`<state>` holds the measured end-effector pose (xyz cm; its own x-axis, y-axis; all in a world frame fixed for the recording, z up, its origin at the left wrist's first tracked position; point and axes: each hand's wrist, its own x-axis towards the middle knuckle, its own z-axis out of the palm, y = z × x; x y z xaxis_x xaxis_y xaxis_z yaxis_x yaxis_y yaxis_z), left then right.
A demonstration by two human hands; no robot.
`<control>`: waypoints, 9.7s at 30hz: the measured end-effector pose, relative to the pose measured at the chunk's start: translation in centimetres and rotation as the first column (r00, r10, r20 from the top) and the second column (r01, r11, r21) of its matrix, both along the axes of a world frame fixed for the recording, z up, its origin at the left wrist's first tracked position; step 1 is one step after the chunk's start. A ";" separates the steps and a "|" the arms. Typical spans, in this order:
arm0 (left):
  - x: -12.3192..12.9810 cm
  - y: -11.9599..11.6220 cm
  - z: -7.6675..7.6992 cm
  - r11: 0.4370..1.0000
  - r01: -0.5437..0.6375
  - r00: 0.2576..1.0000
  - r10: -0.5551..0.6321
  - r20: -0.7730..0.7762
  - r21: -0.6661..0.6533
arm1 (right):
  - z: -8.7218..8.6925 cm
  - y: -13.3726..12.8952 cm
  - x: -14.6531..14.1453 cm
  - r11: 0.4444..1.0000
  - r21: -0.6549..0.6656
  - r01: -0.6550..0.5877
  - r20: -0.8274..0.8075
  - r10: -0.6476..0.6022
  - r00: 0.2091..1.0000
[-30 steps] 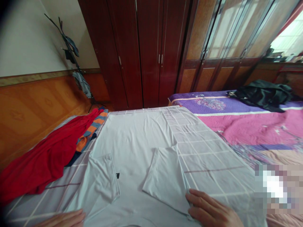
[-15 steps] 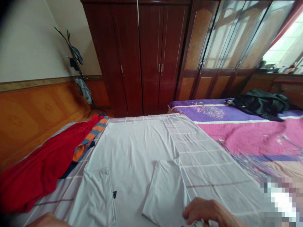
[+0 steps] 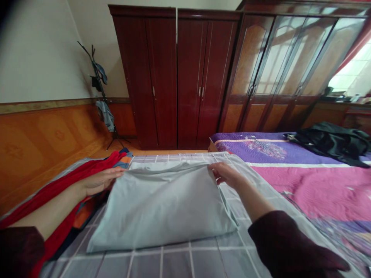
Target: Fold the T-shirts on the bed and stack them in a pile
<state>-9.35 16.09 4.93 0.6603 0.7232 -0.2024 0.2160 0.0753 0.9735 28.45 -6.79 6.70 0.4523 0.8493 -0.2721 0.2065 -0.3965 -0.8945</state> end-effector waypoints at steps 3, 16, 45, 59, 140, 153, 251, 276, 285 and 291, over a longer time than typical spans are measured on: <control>0.8 2.2 -3.5 0.997 -0.051 0.997 0.047 -0.066 -0.056 | -4.0 2.2 0.8 0.994 -0.033 0.100 0.069 -0.097 0.993; -3.6 -5.1 -5.4 0.981 -0.194 0.961 0.186 -0.205 -0.020 | -6.5 -6.0 1.1 0.996 -0.057 0.062 0.159 -0.053 0.986; -7.7 -10.6 -5.7 0.981 -0.079 0.948 0.130 -0.292 0.179 | -9.3 -12.1 1.8 0.980 0.173 -0.098 0.431 0.014 0.902; -7.5 -13.9 -2.7 0.675 0.213 0.762 0.338 -0.552 0.707 | -6.9 -14.6 -0.9 0.996 0.068 -0.056 0.729 -0.011 0.685; 4.5 -5.0 -8.2 0.410 0.335 0.887 0.166 -0.430 0.849 | -5.7 6.5 -15.4 0.882 -0.311 -0.355 0.889 0.402 0.221; 4.5 -4.6 -9.3 0.419 0.353 0.869 0.184 -0.460 0.836 | -7.3 8.5 -18.7 0.881 -0.202 -0.427 0.906 0.333 0.260; 16.6 -7.0 -8.8 0.262 0.611 0.784 -0.071 -0.617 0.747 | -9.5 4.4 -6.2 0.961 -0.088 -0.262 0.896 0.191 0.401; 16.3 -6.7 -9.2 0.234 0.592 0.800 -0.059 -0.597 0.771 | -9.8 1.1 -3.1 0.970 -0.244 -0.016 0.888 0.230 0.398; 16.3 -6.7 -9.2 0.249 0.599 0.794 -0.069 -0.603 0.761 | -9.4 -4.4 -4.0 0.956 -0.293 0.000 0.889 0.272 0.369; 16.2 -6.8 -9.0 0.253 0.604 0.791 -0.075 -0.608 0.756 | -8.7 -7.0 -8.1 0.970 -0.241 0.000 0.909 0.226 0.351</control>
<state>6.87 9.28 -4.03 0.9395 0.3289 0.0957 0.3110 -0.9361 0.1643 20.30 -13.80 -1.98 0.4136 0.9034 0.1133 0.9101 -0.4139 -0.0214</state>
